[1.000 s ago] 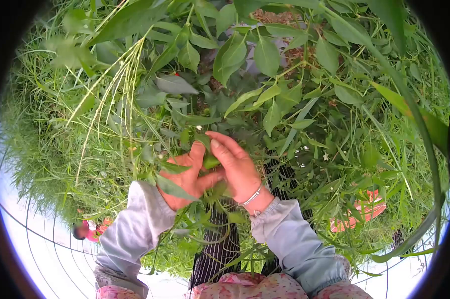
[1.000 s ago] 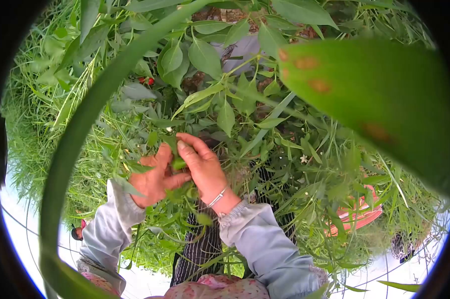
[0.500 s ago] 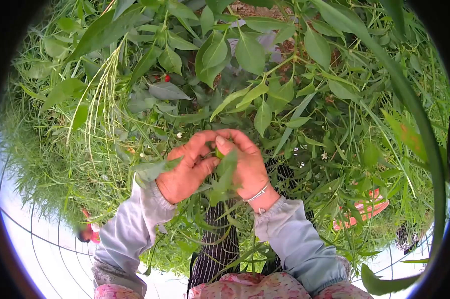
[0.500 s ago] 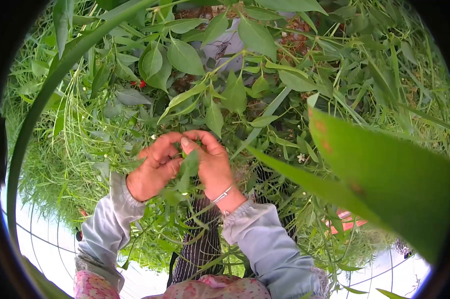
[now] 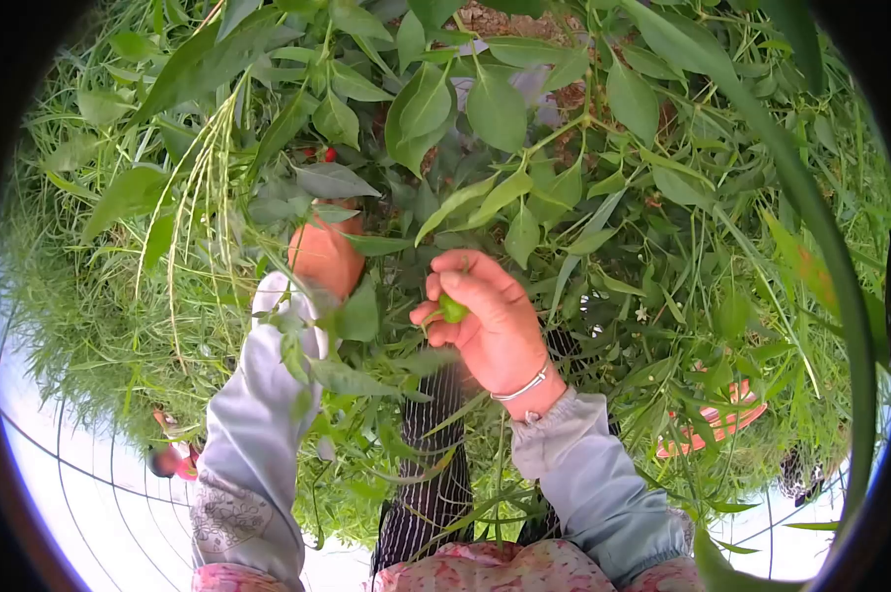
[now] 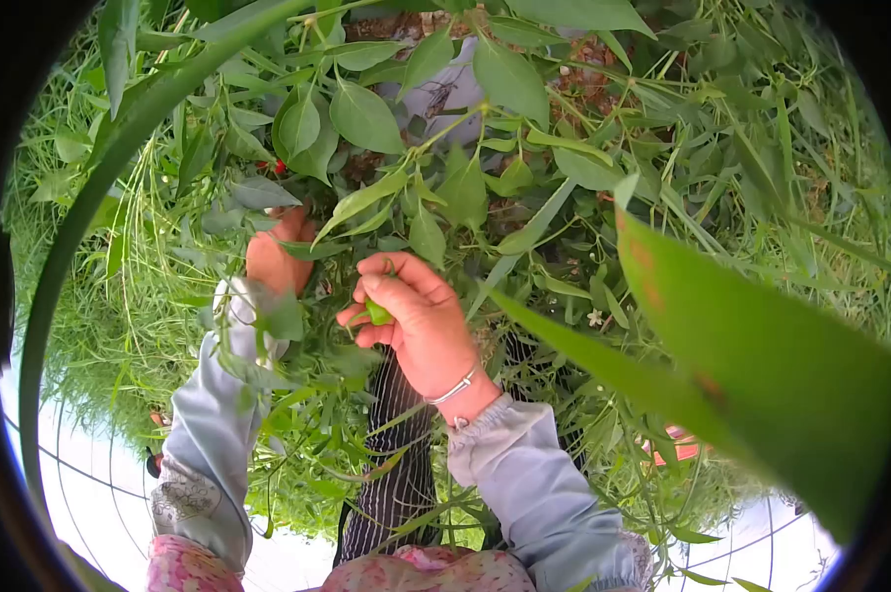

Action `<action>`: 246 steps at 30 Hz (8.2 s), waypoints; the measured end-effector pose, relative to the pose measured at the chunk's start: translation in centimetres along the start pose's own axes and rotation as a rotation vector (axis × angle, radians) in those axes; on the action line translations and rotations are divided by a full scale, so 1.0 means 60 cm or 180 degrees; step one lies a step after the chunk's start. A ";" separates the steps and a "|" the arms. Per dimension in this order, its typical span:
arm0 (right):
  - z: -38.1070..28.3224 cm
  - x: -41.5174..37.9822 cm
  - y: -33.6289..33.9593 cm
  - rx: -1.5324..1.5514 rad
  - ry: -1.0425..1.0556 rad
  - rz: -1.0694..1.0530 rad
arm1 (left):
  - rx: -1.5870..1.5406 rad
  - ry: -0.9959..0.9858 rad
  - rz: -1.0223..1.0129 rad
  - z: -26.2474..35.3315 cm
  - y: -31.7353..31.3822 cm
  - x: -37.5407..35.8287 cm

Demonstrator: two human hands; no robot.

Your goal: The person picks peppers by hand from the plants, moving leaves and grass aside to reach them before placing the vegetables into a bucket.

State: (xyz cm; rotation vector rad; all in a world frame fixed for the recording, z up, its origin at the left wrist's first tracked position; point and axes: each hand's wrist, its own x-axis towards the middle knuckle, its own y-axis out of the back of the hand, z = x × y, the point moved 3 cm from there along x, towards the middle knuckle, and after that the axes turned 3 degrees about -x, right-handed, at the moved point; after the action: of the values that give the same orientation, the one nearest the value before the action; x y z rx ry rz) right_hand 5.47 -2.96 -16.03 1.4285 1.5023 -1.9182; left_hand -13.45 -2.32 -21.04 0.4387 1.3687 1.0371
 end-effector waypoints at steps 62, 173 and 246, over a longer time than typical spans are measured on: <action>0.000 0.002 0.007 -0.0446 -0.0083 0.0209 | 0.0251 0.0650 0.0311 -0.088 0.043 0.073; -0.005 0.180 -0.114 -0.8566 -0.0015 -0.2192 | -0.0899 -0.0015 0.0609 0.065 0.056 -0.242; -0.025 0.205 0.094 -0.2135 -0.1556 -0.1535 | -0.5165 0.1726 -0.0371 0.040 -0.066 -0.297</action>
State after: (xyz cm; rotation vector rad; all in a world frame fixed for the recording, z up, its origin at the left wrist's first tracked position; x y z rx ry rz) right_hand 4.83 -0.06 -29.29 0.3034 2.0515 -1.5622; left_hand -7.60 -17.93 -13.26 -1.1625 0.5690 1.8403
